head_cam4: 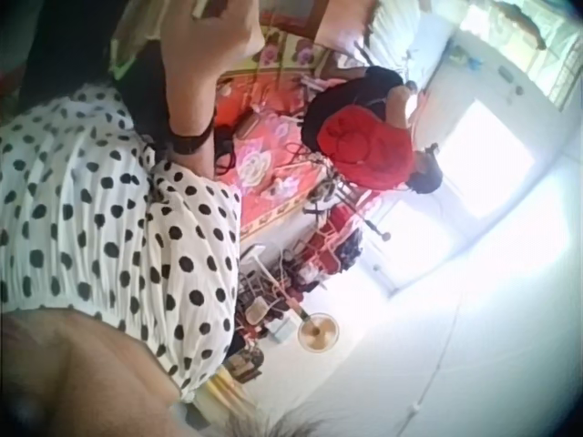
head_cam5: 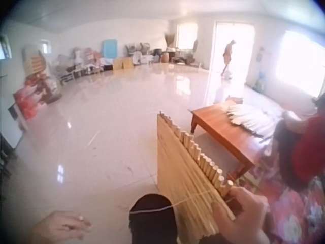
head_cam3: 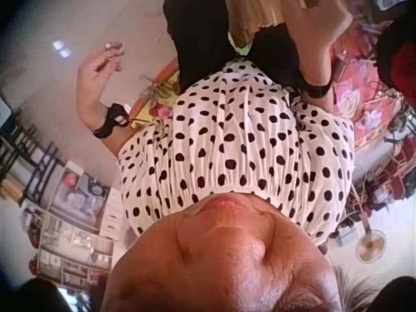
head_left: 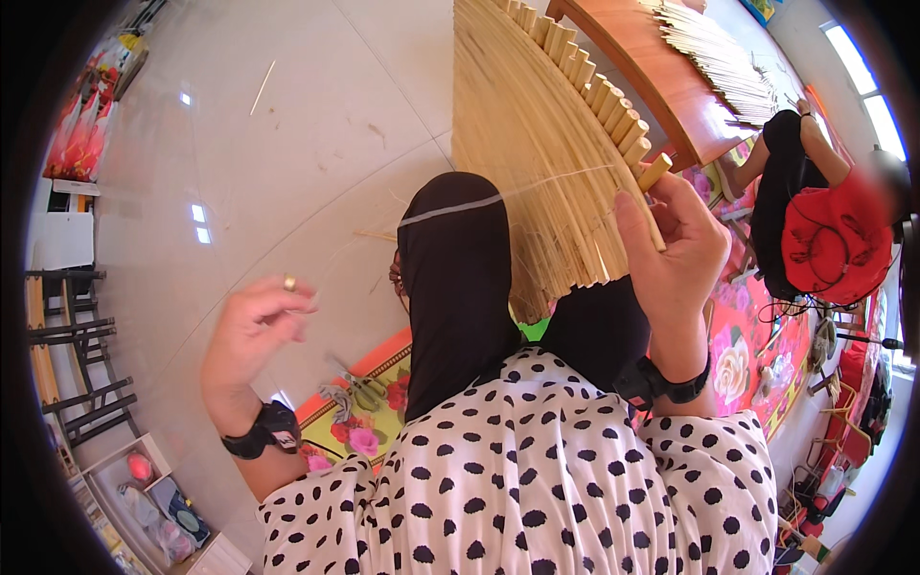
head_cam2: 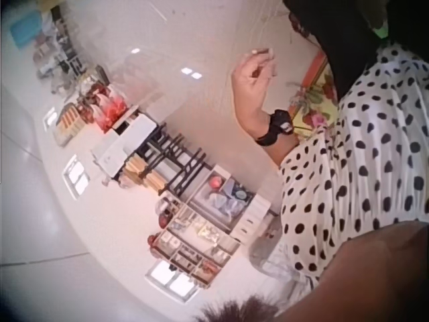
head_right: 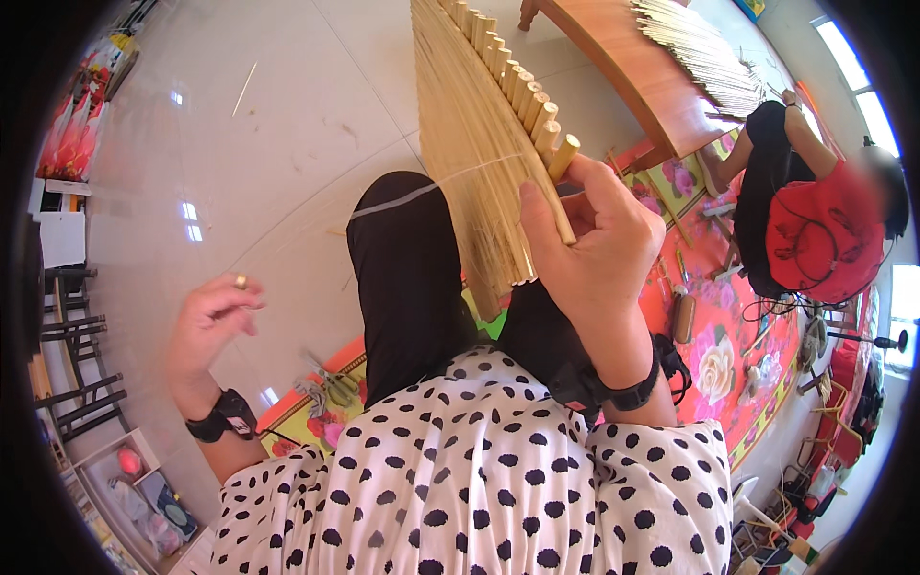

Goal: The person sits on a mat and weaves a thin white string through a bundle of bamboo sticks held in their lap. They repeatedly wrap the string around the sticks and pull it tight to secure the bundle.

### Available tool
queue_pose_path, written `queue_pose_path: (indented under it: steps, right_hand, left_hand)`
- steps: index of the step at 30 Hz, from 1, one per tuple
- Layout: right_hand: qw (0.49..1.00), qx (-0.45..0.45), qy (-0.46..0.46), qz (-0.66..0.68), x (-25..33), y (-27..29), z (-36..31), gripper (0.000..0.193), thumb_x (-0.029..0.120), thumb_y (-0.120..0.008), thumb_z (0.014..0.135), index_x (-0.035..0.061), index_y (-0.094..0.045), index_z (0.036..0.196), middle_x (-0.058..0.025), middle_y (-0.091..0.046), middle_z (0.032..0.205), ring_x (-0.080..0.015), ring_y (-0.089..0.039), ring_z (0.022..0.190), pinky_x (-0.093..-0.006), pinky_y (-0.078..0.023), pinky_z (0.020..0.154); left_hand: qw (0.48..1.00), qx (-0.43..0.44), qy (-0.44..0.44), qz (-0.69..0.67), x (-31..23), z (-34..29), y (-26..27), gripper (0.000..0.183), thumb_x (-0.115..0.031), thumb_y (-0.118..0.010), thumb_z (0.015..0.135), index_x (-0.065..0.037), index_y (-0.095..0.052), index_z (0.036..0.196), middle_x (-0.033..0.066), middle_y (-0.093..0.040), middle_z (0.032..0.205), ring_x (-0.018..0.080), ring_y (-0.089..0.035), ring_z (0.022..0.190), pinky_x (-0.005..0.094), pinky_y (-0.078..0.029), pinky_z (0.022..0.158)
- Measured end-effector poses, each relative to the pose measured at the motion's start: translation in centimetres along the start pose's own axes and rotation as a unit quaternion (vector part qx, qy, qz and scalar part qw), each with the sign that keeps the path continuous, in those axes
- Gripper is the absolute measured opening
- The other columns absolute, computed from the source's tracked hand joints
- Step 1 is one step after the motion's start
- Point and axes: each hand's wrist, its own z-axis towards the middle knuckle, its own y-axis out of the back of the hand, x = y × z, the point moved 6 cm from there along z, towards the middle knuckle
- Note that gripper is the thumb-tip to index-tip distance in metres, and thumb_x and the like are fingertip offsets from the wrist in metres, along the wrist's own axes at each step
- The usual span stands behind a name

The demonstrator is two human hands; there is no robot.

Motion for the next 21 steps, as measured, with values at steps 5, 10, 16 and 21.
queue_pose_path:
  steps: [5,10,16,21]
  right_hand:
    - [1.0,-0.011,0.009,-0.004,0.4,0.0,0.2,0.021,0.009,-0.074,0.081,-0.0035,-0.068,0.096,-0.0058,-0.069,0.068,-0.01,-0.068,0.059,-0.0218,-0.052,0.056]
    - [1.0,-0.005,0.008,0.008,0.7,-0.1,0.0,0.021,0.008,-0.074,0.081,-0.0036,-0.067,0.097,-0.0057,-0.069,0.07,-0.01,-0.069,0.06,-0.0222,-0.052,0.056]
    - [1.0,0.003,0.024,-0.01,1.1,-0.3,-0.1,0.022,0.009,-0.075,0.079,-0.0038,-0.067,0.096,-0.0072,-0.07,0.071,-0.0119,-0.07,0.062,-0.0234,-0.054,0.057]
    - [1.0,-0.005,0.011,-0.005,0.2,0.3,0.0,0.024,0.011,-0.076,0.078,-0.0035,-0.068,0.094,-0.0075,-0.07,0.072,-0.0135,-0.071,0.062,-0.0242,-0.054,0.059]
  left_hand:
    - [0.957,-0.259,-0.067,0.111,-3.5,1.8,-0.1,0.02,0.003,-0.064,0.084,0.003,-0.065,0.104,0.0119,-0.064,0.121,0.0088,-0.059,0.064,0.0222,-0.049,0.056]
    - [0.946,-0.227,-0.226,-0.043,-12.4,6.4,-5.3,0.024,0.002,-0.064,0.087,0.0,-0.063,0.11,0.0098,-0.064,0.12,0.0068,-0.061,0.066,0.0199,-0.05,0.054]
    - [0.982,0.028,-0.189,-0.004,-14.7,12.7,-14.1,0.031,-0.01,-0.065,0.09,0.002,-0.06,0.117,0.0127,-0.067,0.1,0.0085,-0.063,0.063,0.0251,-0.051,0.058]
    - [0.936,-0.144,-0.315,0.059,-14.6,12.1,-14.6,0.026,-0.005,-0.07,0.084,0.0,-0.063,0.108,0.0127,-0.066,0.096,0.0167,-0.066,0.066,0.0272,-0.052,0.059]
